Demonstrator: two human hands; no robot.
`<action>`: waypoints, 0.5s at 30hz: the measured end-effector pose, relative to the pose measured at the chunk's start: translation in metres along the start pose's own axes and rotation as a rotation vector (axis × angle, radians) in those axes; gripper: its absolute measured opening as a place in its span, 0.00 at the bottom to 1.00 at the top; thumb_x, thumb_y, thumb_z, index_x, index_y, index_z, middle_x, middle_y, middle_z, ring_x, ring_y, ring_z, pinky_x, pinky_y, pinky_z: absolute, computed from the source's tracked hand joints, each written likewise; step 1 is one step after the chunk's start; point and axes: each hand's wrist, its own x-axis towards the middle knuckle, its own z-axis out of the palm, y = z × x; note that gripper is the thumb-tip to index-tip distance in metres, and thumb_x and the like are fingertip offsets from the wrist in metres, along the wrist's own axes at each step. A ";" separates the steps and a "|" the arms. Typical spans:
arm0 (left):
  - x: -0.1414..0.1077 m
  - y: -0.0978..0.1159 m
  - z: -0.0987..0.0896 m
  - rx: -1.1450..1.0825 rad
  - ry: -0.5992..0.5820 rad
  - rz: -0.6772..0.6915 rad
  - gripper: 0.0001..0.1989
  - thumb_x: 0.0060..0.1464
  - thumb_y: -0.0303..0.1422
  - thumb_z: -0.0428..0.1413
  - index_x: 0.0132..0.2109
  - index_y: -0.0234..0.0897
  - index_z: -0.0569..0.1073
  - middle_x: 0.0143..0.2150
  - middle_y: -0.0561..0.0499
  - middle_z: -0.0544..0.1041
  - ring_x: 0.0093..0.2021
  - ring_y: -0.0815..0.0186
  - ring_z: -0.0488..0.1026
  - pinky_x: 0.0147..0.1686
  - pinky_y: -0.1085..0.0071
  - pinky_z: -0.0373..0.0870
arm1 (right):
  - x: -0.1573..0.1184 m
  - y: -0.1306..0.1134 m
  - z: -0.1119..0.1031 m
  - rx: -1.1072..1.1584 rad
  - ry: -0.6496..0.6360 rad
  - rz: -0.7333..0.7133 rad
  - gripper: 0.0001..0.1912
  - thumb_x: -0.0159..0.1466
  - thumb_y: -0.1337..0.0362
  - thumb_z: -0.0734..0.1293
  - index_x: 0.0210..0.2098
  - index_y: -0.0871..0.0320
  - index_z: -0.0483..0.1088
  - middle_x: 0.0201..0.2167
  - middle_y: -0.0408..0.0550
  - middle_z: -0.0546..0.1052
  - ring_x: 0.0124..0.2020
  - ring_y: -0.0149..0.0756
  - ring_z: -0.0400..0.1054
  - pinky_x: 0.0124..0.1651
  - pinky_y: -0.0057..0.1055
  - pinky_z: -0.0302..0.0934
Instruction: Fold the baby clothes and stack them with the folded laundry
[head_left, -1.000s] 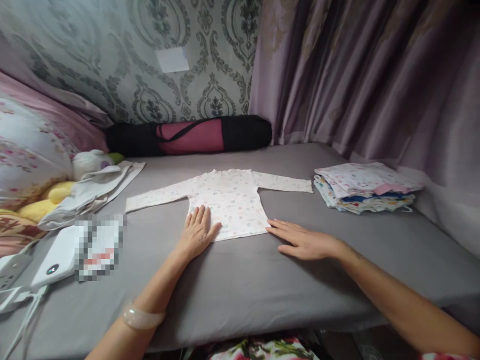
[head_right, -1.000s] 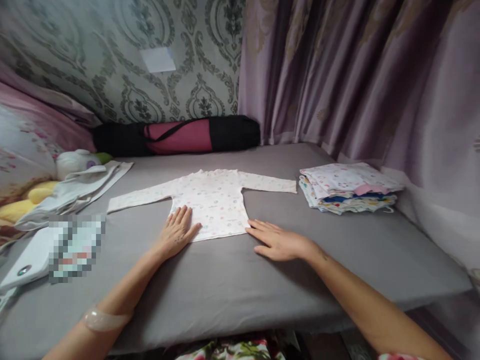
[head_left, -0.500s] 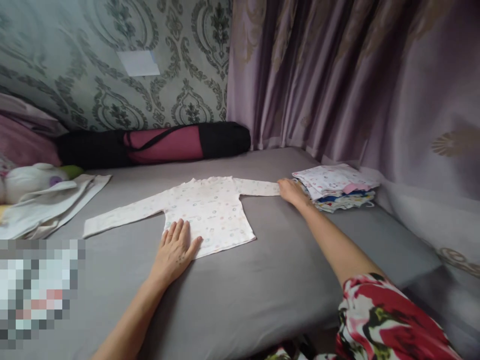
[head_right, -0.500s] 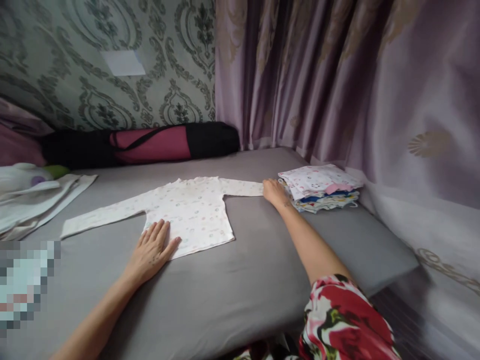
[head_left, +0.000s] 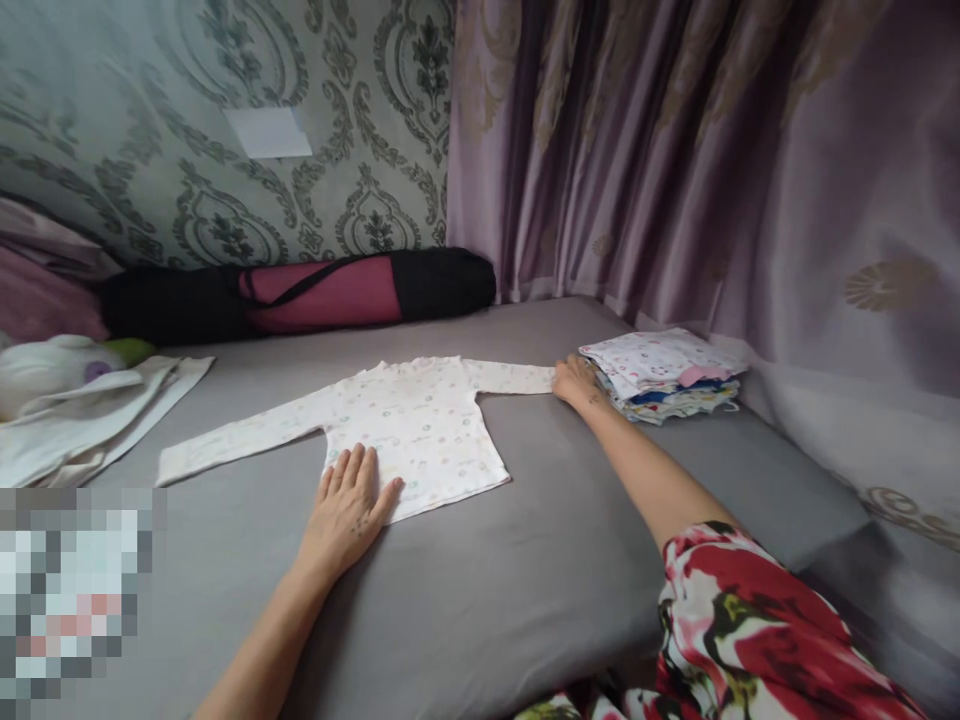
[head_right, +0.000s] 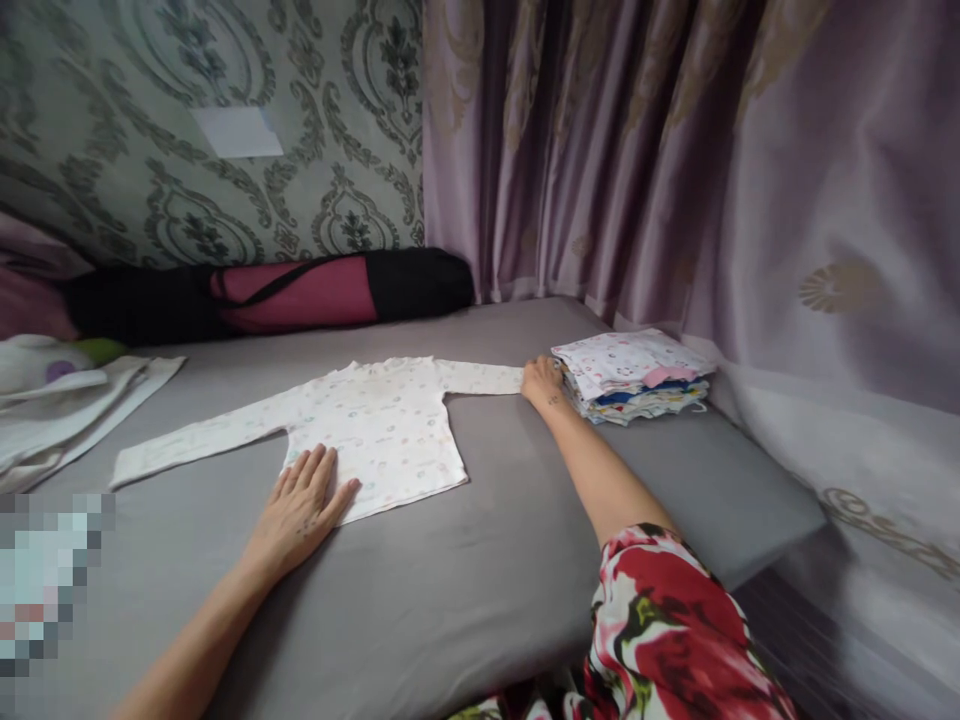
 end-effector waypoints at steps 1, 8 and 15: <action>0.000 0.001 -0.001 0.002 -0.006 -0.003 0.38 0.62 0.51 0.38 0.67 0.25 0.58 0.70 0.37 0.54 0.71 0.49 0.48 0.66 0.52 0.49 | 0.000 -0.001 -0.001 -0.002 0.013 0.004 0.21 0.63 0.71 0.59 0.54 0.68 0.71 0.55 0.66 0.68 0.58 0.52 0.60 0.55 0.41 0.57; -0.001 0.001 -0.001 0.004 0.012 0.009 0.37 0.63 0.50 0.38 0.67 0.26 0.58 0.70 0.37 0.55 0.71 0.50 0.48 0.67 0.51 0.49 | 0.005 -0.001 -0.013 0.069 0.016 0.065 0.22 0.59 0.70 0.63 0.52 0.67 0.73 0.55 0.66 0.69 0.58 0.52 0.62 0.56 0.39 0.59; 0.002 0.004 0.000 0.031 -0.047 -0.024 0.37 0.63 0.50 0.37 0.68 0.26 0.56 0.71 0.39 0.51 0.71 0.50 0.45 0.67 0.53 0.46 | 0.023 0.006 -0.027 0.650 -0.035 0.159 0.15 0.51 0.68 0.70 0.39 0.59 0.77 0.34 0.51 0.80 0.41 0.44 0.74 0.41 0.30 0.65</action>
